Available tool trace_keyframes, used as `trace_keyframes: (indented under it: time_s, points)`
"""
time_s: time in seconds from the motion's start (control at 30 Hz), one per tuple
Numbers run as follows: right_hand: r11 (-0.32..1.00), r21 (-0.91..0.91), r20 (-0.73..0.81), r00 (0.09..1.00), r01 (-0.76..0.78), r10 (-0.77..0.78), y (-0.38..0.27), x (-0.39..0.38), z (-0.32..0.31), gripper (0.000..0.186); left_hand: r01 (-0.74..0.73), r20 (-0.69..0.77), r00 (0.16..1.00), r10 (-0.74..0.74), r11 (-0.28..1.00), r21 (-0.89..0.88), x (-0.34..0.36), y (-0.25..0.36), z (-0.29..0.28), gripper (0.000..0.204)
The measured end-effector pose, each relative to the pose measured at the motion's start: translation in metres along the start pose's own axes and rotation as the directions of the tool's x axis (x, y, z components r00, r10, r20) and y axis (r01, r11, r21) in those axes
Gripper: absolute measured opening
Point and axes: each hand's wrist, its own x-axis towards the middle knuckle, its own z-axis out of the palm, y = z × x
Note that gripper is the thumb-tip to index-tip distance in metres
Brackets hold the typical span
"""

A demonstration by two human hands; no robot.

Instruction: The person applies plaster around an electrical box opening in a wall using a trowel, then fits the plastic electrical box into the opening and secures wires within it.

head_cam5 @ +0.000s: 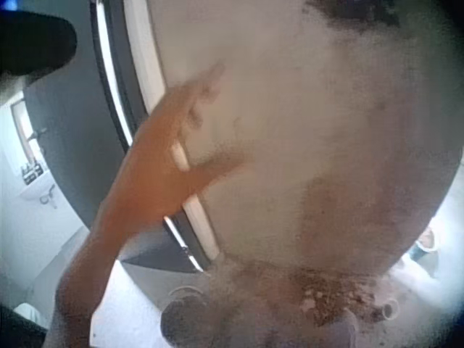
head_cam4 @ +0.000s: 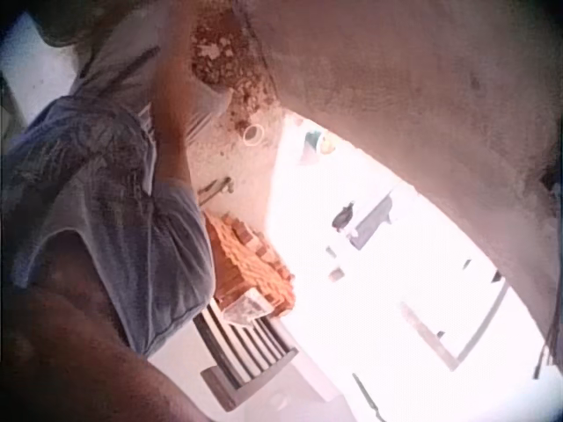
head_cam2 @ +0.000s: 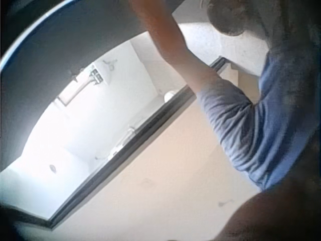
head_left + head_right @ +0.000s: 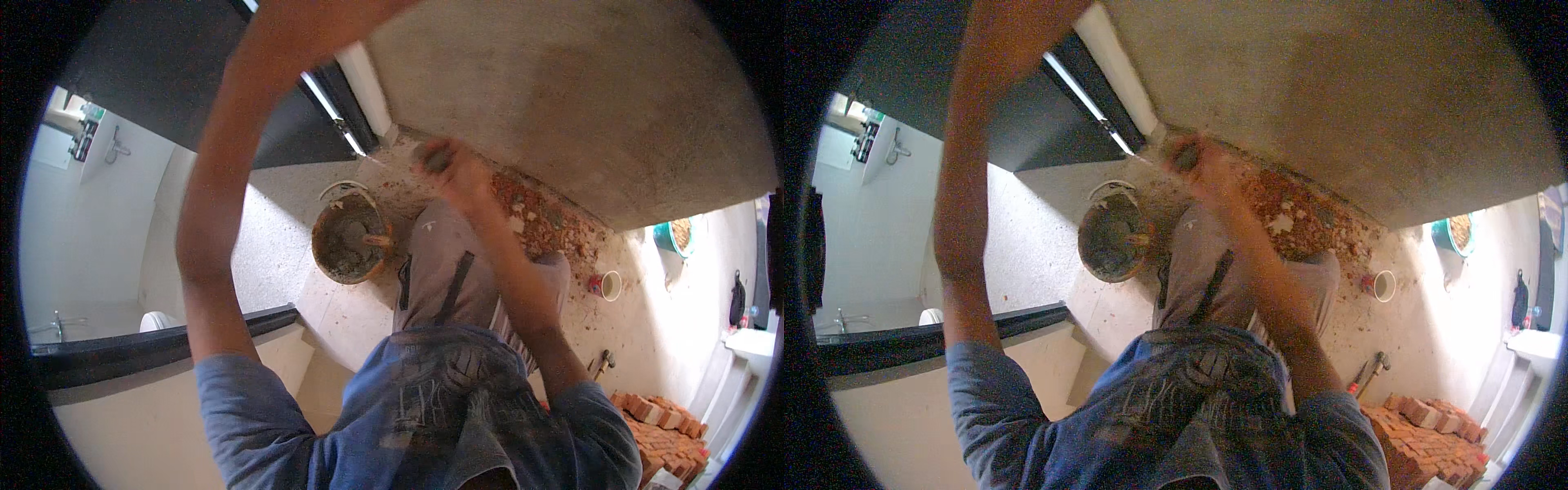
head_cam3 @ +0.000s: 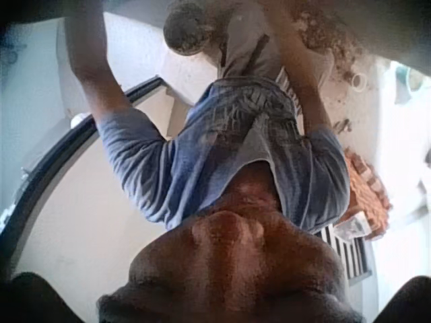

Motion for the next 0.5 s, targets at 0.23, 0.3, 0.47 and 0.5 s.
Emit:
trace_keyframes:
  time_s: [0.23, 0.3, 0.47, 0.5]
  points:
    - [0.598, -0.745, 0.172, 0.781, -0.296, 0.6, 0.101, -0.002, 0.096, 0.058, 0.729, 0.212, 0.682, -0.7, 0.674, -0.12, -0.231, -0.045, -0.027, 0.075]
    - [0.548, -0.835, 0.266, 0.831, -0.054, 0.488, 0.045, 0.018, 0.098, 0.064, 0.838, 0.285, 0.477, -0.831, 0.528, 0.135, -0.292, -0.026, -0.038, 0.069]
    - [0.675, -0.675, 0.52, 0.841, 0.298, 0.15, -0.128, -0.002, 0.103, 0.064, 0.988, 0.326, -0.146, -0.934, -0.157, -0.005, -0.496, 0.103, -0.061, 0.059]
    - [0.718, -0.66, 0.479, 0.86, 0.22, 0.177, -0.152, -0.01, 0.081, 0.063, 0.927, 0.391, -0.345, -0.853, -0.375, 0.001, -0.513, 0.144, -0.057, 0.06]
